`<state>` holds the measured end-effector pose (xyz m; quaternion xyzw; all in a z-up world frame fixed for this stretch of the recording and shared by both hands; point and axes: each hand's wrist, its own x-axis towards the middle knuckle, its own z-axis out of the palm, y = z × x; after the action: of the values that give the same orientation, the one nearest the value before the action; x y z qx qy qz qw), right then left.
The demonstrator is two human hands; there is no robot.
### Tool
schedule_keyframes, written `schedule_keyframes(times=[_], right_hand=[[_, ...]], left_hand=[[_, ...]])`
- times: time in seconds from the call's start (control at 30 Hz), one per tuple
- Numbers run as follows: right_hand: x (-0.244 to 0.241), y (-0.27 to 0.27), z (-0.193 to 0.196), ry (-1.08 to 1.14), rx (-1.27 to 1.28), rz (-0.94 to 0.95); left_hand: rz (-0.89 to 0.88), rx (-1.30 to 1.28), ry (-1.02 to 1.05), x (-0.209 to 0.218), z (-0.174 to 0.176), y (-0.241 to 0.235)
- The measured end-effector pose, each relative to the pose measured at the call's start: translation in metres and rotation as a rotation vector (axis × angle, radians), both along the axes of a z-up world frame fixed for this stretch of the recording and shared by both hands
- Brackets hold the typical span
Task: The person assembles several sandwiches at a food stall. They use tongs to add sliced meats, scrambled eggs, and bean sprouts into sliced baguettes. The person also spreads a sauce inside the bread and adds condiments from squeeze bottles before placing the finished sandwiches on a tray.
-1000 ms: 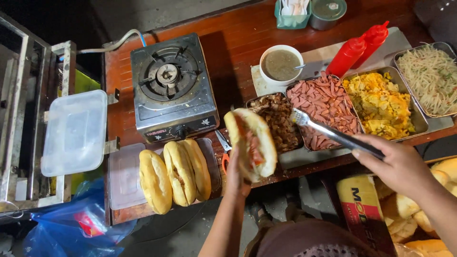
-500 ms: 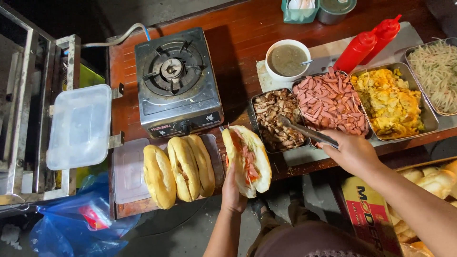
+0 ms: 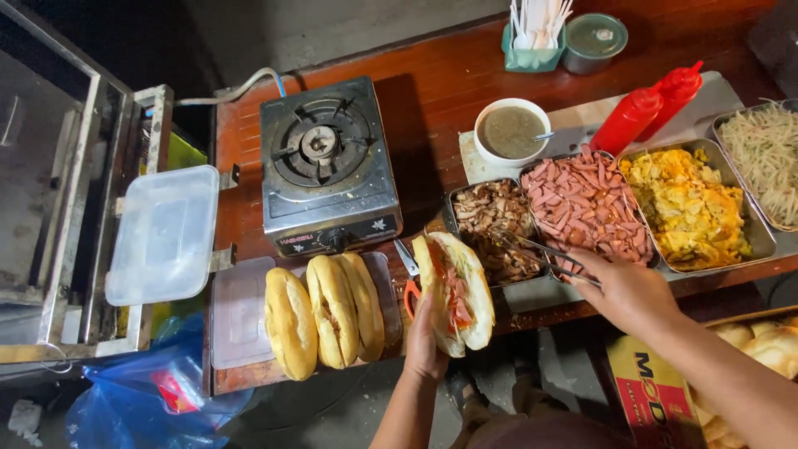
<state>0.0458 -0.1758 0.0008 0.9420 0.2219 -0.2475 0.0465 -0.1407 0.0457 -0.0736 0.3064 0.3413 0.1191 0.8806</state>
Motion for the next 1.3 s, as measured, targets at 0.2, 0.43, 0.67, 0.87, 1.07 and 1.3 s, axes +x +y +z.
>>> schedule_keyframes(times=[0.2,0.43,0.67,0.87,1.07,1.3], right_hand=[[0.02,-0.018,-0.008,-0.016,0.265,-0.118],[0.022,-0.02,0.033,0.352,0.55,-0.547],[-0.014,-0.003,0.032,-0.115,0.54,0.157],[-0.009,-0.006,0.04,0.002,0.288,0.107],[-0.006,0.009,0.042,0.219,0.337,-0.07],[0.038,0.012,0.015,-0.011,0.072,-0.089]], left_hand=[[0.084,-0.243,0.131,0.009,0.033,-0.002],[-0.049,-0.093,0.091,0.013,0.029,-0.004],[-0.197,0.084,-0.058,0.028,0.013,-0.007],[-0.072,-0.121,0.145,0.028,0.009,-0.009],[-0.16,-0.054,0.093,0.017,0.027,-0.005],[-0.047,-0.203,-0.157,0.01,0.022,0.006]])
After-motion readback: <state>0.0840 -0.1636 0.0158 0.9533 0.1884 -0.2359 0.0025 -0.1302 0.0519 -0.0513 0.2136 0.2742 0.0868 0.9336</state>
